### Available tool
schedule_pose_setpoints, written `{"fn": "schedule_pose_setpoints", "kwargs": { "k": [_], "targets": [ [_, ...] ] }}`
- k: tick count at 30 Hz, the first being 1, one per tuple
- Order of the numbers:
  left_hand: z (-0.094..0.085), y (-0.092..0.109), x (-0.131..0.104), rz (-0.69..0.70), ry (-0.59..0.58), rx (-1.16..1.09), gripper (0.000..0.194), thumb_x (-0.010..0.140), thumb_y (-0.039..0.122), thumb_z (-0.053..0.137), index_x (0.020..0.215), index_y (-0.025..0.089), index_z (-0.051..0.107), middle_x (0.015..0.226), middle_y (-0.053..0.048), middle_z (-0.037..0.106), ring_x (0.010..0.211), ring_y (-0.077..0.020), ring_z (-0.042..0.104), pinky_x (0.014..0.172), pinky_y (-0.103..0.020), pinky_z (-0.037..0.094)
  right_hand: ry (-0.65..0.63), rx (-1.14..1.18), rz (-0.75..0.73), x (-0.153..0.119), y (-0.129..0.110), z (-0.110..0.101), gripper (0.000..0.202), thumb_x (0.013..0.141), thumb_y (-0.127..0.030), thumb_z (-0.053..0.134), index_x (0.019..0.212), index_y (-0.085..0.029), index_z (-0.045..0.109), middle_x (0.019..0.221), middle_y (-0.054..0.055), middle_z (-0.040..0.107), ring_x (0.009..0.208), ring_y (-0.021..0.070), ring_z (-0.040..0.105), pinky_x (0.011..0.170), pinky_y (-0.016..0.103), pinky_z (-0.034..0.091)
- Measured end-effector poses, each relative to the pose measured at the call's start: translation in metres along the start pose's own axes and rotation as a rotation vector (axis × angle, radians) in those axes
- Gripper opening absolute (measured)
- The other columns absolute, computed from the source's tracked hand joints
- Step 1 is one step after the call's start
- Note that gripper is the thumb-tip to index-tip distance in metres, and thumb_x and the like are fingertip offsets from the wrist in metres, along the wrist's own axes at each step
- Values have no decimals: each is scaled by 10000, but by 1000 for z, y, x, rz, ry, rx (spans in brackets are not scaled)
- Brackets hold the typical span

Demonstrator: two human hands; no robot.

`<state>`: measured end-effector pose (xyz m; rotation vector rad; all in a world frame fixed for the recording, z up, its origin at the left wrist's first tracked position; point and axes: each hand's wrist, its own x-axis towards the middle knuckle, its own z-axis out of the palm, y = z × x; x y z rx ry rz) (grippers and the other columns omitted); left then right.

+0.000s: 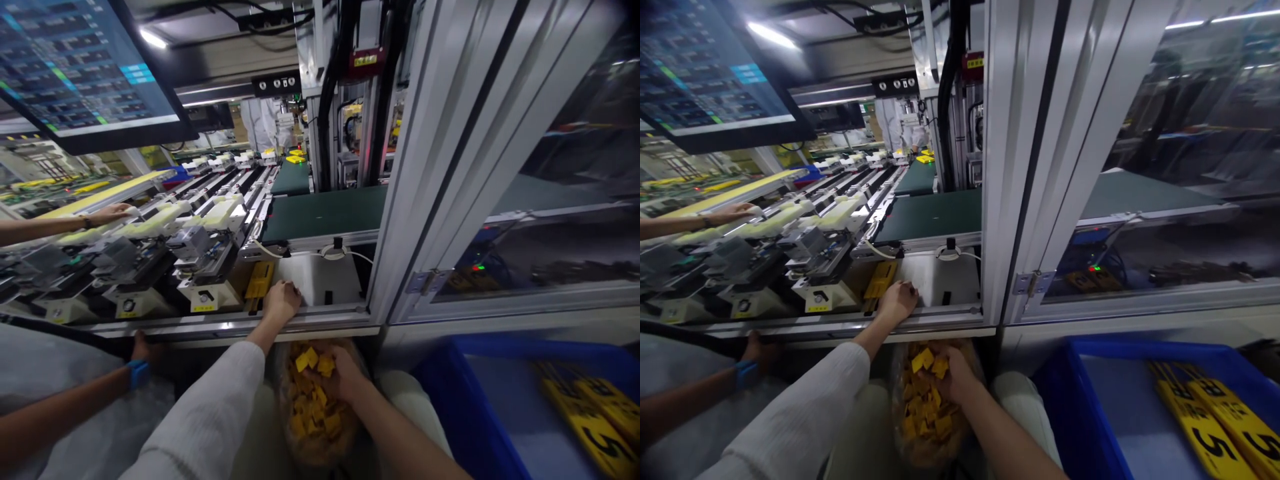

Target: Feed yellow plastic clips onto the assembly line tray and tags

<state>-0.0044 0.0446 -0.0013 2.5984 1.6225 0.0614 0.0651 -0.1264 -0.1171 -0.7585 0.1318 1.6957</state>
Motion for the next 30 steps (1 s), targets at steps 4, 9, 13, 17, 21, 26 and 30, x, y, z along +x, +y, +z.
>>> {"fn": "schedule_pose_setpoints", "kwargs": {
  "k": [4, 9, 13, 17, 21, 26, 30],
  "targets": [
    [4, -1, 0, -3, 1, -4, 364, 940, 358, 455, 1040, 158, 741, 1112, -166, 714, 1026, -285, 679, 813, -358, 513, -60, 15, -35, -5, -2, 1, 503, 547, -137, 596, 1032, -186, 719, 968, 41, 775, 909, 212, 687, 785, 335, 570],
    [7, -2, 3, -16, -2, 5, 378, 939, 370, 443, 1041, 168, 746, 1088, -160, 720, 1000, -284, 690, 789, -354, 519, -93, 30, -44, -13, -6, 5, 468, 557, -175, 546, 981, -197, 741, 931, 54, 788, 862, 224, 693, 768, 370, 575],
    [6, -1, 2, -6, 6, 8, 375, 938, 359, 447, 1044, 160, 747, 1076, -159, 724, 1005, -279, 691, 810, -348, 517, -75, -3, -61, -13, -6, 5, 459, 598, -158, 556, 1021, -196, 730, 987, 57, 779, 884, 218, 695, 806, 400, 587],
    [5, -1, 1, 1, 8, 11, 367, 938, 351, 446, 1037, 165, 746, 1088, -149, 725, 1010, -275, 689, 807, -338, 517, 55, -56, -85, -6, 1, -1, 334, 670, -123, 694, 996, -193, 715, 955, 31, 773, 914, 197, 691, 780, 348, 597],
    [5, 0, 0, -3, 3, 15, 374, 946, 354, 438, 1062, 166, 740, 1089, -156, 723, 1014, -277, 687, 801, -340, 513, 105, -60, -63, -2, 4, -2, 246, 683, -170, 753, 922, -189, 703, 898, 35, 766, 878, 195, 695, 758, 344, 604],
    [5, 0, 0, -9, -11, 15, 391, 951, 358, 426, 1075, 163, 742, 1113, -168, 718, 1022, -287, 683, 808, -353, 512, 43, -54, -35, -5, 0, -1, 327, 636, -137, 645, 954, -167, 716, 938, 68, 765, 869, 223, 705, 747, 395, 615],
    [7, -1, 2, -14, -14, 12, 393, 942, 365, 434, 1079, 169, 745, 1109, -161, 722, 1020, -284, 685, 805, -344, 515, 83, -72, -97, -4, 2, -3, 472, 507, -48, 572, 936, -184, 717, 953, 40, 771, 880, 215, 708, 749, 365, 617]
  ]
}}
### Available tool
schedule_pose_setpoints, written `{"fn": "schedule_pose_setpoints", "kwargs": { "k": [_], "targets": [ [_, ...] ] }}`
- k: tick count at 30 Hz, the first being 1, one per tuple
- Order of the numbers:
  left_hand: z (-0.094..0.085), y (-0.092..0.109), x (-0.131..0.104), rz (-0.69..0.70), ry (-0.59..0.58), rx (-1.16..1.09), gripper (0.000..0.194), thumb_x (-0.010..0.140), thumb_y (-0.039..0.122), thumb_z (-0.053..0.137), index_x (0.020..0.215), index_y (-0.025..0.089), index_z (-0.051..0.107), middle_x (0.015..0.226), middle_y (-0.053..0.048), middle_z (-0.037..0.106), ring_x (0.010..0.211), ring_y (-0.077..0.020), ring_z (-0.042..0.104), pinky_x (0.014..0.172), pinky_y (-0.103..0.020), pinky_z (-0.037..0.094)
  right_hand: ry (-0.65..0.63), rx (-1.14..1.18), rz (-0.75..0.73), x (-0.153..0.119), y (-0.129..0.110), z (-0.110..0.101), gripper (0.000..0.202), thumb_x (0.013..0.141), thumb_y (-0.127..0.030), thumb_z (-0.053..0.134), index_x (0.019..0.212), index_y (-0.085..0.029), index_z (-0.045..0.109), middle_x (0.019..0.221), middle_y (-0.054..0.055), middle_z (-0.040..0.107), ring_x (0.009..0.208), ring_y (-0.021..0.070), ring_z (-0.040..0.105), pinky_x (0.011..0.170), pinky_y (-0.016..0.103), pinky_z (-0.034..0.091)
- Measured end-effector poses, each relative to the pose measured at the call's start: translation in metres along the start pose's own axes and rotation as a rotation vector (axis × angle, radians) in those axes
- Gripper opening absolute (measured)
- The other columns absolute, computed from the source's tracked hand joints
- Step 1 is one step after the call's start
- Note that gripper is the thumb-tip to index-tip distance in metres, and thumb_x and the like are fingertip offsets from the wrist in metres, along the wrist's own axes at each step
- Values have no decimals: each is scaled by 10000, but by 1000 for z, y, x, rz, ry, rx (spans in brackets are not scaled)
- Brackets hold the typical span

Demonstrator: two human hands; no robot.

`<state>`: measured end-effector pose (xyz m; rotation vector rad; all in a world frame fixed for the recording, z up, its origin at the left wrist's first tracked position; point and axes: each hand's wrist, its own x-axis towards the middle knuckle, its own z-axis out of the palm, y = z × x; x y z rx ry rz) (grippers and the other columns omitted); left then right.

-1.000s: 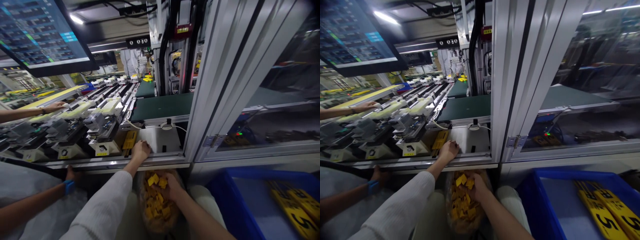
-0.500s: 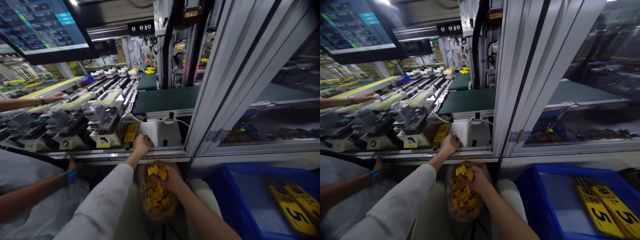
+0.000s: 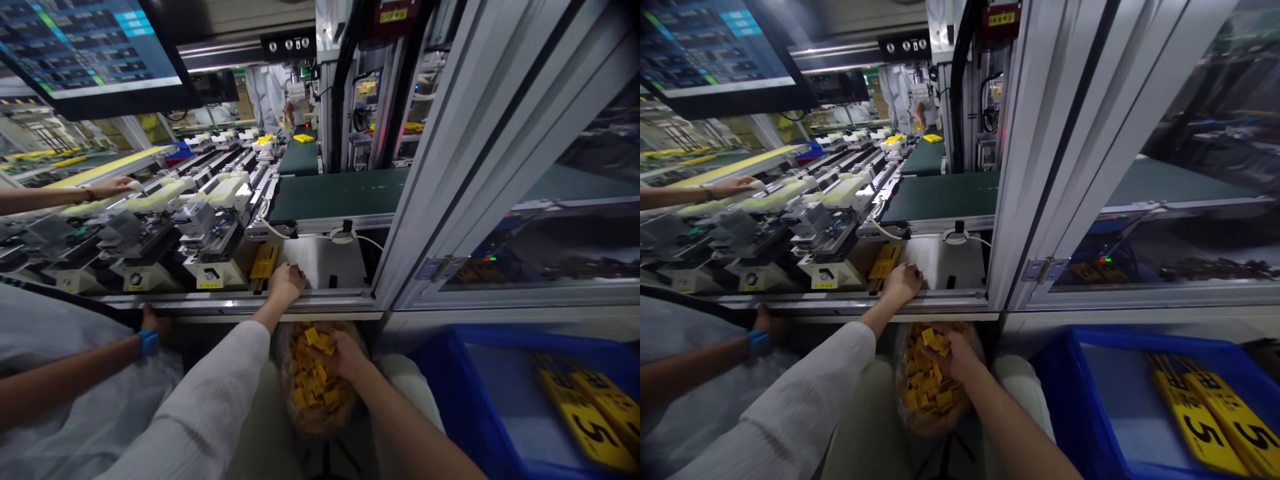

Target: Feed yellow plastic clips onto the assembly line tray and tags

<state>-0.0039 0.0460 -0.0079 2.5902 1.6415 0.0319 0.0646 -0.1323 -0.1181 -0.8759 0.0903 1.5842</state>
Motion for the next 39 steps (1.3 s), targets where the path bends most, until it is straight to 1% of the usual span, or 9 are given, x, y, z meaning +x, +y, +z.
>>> {"fn": "schedule_pose_setpoints", "kwargs": {
  "k": [3, 7, 10, 12, 16, 20, 25, 32, 39],
  "targets": [
    [1, 0, 1, -12, -1, 2, 381, 936, 369, 442, 1053, 176, 750, 1101, -152, 726, 1014, -275, 687, 797, -328, 516, 53, -31, -47, 1, 3, 0, 500, 478, -3, 587, 914, -210, 718, 962, 10, 777, 888, 210, 715, 730, 336, 620],
    [1, 0, 1, -19, 3, -3, 373, 933, 373, 443, 1036, 193, 752, 1098, -150, 727, 1012, -280, 688, 789, -344, 521, 56, -67, -61, -2, 3, 3, 502, 462, 26, 705, 904, -210, 721, 971, 11, 783, 855, 213, 743, 698, 314, 617],
    [0, 1, 0, -20, 4, -4, 374, 935, 363, 440, 1041, 188, 754, 1102, -157, 729, 1009, -280, 690, 791, -346, 522, 59, -80, -54, -3, 3, 3, 481, 469, -35, 829, 906, -205, 721, 963, 18, 784, 828, 208, 755, 673, 290, 613],
    [-1, 2, 0, -20, 5, -4, 371, 934, 360, 445, 1044, 187, 754, 1104, -158, 730, 1018, -277, 689, 795, -338, 520, 80, -81, -57, -2, 3, 4, 454, 511, -129, 882, 927, -211, 718, 930, 8, 782, 815, 201, 755, 648, 276, 610],
    [0, 2, 0, -22, 10, -7, 360, 926, 368, 458, 1040, 198, 754, 1106, -151, 727, 1014, -286, 691, 786, -351, 521, 144, -59, -42, 3, 5, 3, 332, 661, -295, 821, 959, -220, 694, 847, 6, 776, 797, 199, 749, 570, 263, 595],
    [0, 1, 0, -16, 11, -11, 358, 925, 367, 454, 1030, 200, 753, 1099, -148, 726, 1006, -286, 692, 796, -367, 522, 138, -29, 6, 6, 5, 1, 243, 718, -276, 721, 942, -187, 694, 819, 36, 773, 784, 196, 743, 550, 260, 590],
    [-2, 1, -2, -7, 19, -17, 375, 928, 379, 443, 1031, 193, 752, 1094, -148, 727, 1005, -287, 691, 789, -365, 527, 154, -29, -5, 6, 6, -2, 188, 696, -253, 723, 876, -206, 693, 779, 11, 763, 752, 179, 726, 533, 247, 581],
    [-2, 1, -2, -10, 11, -11, 377, 928, 375, 444, 1034, 185, 752, 1098, -152, 725, 1002, -281, 690, 786, -349, 532, 184, -43, -78, 8, 8, -3, 282, 609, -173, 780, 863, -254, 687, 838, -49, 765, 771, 146, 712, 600, 237, 601],
    [-1, 0, -2, 1, 22, -16, 379, 931, 363, 432, 1045, 190, 748, 1092, -149, 723, 1011, -294, 691, 792, -365, 533, 169, -49, -54, 5, 5, -1, 261, 680, -263, 740, 934, -242, 682, 785, -14, 765, 730, 174, 724, 558, 258, 598]
  ]
}}
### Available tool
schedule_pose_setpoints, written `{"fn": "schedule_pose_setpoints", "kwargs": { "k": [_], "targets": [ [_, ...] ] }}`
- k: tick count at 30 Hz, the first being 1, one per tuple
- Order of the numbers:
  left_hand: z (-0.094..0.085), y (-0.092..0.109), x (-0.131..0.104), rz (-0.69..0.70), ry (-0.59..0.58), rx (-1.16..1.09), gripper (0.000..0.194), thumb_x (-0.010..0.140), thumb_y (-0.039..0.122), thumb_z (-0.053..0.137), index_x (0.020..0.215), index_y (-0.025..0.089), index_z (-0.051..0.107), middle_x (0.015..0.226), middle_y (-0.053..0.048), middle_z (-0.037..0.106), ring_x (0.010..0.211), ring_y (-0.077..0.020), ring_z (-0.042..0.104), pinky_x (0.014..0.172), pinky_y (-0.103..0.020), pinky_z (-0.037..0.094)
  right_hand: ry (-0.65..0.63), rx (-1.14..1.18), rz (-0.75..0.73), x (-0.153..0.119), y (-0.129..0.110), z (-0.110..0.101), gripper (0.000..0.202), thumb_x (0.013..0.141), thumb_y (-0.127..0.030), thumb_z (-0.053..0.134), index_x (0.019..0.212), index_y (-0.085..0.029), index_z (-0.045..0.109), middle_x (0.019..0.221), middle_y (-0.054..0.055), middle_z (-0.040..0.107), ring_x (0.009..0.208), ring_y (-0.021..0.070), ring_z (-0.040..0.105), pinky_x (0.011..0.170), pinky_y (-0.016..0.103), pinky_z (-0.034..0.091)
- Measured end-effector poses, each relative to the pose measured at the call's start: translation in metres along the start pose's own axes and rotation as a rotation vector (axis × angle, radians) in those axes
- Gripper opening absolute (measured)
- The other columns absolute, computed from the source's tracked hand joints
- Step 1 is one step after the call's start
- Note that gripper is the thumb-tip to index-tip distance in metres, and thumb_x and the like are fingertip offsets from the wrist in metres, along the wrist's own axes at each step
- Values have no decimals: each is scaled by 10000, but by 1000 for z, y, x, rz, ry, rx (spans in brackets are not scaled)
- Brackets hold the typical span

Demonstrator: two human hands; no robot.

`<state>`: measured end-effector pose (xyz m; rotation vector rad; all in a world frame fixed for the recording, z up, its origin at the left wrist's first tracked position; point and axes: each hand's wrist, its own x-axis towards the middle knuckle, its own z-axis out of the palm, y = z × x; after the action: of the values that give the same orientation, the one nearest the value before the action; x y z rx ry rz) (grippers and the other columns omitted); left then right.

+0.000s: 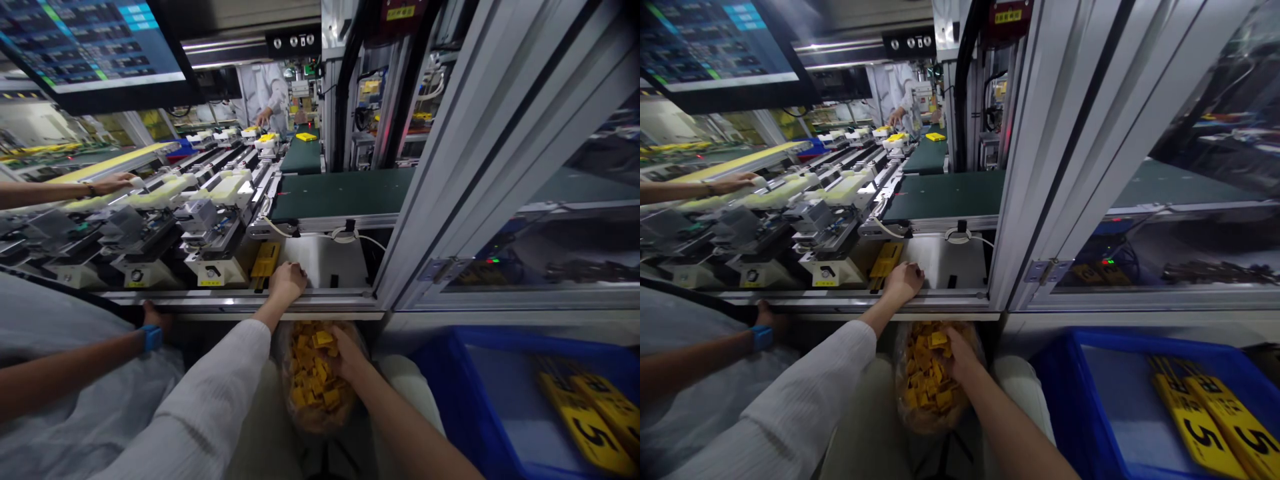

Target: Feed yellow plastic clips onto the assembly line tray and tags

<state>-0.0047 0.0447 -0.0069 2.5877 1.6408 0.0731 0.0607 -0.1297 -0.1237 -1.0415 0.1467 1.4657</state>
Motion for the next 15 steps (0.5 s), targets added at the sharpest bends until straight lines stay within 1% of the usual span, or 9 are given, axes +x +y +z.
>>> {"fn": "schedule_pose_setpoints", "kwargs": {
  "k": [3, 8, 12, 15],
  "targets": [
    [1, 0, 0, -9, -4, -1, 372, 931, 367, 443, 1037, 194, 755, 1084, -151, 727, 996, -289, 698, 782, -354, 531, -40, 3, 26, -6, -4, 3, 229, 725, -292, 687, 944, -225, 679, 758, 1, 759, 714, 182, 727, 541, 262, 594],
    [0, 1, 0, -9, -6, -5, 349, 922, 366, 466, 1025, 202, 757, 1080, -142, 732, 988, -277, 700, 767, -334, 523, -74, -3, 56, -12, -8, 5, 177, 762, -318, 638, 897, -209, 670, 731, 17, 751, 731, 191, 736, 577, 286, 607],
    [-2, 1, -3, -3, 9, -5, 354, 928, 354, 456, 1041, 191, 749, 1086, -141, 730, 993, -267, 696, 768, -322, 517, -80, -23, 43, -11, -6, 3, 169, 733, -327, 682, 865, -223, 666, 715, 13, 746, 732, 206, 740, 584, 305, 605],
    [-2, 1, -3, 5, 10, -3, 361, 932, 360, 452, 1041, 192, 752, 1091, -139, 728, 1003, -266, 694, 786, -324, 520, -79, -35, 7, -10, -3, 2, 236, 667, -271, 736, 889, -240, 662, 742, -6, 752, 725, 201, 736, 594, 305, 601]
  ]
}}
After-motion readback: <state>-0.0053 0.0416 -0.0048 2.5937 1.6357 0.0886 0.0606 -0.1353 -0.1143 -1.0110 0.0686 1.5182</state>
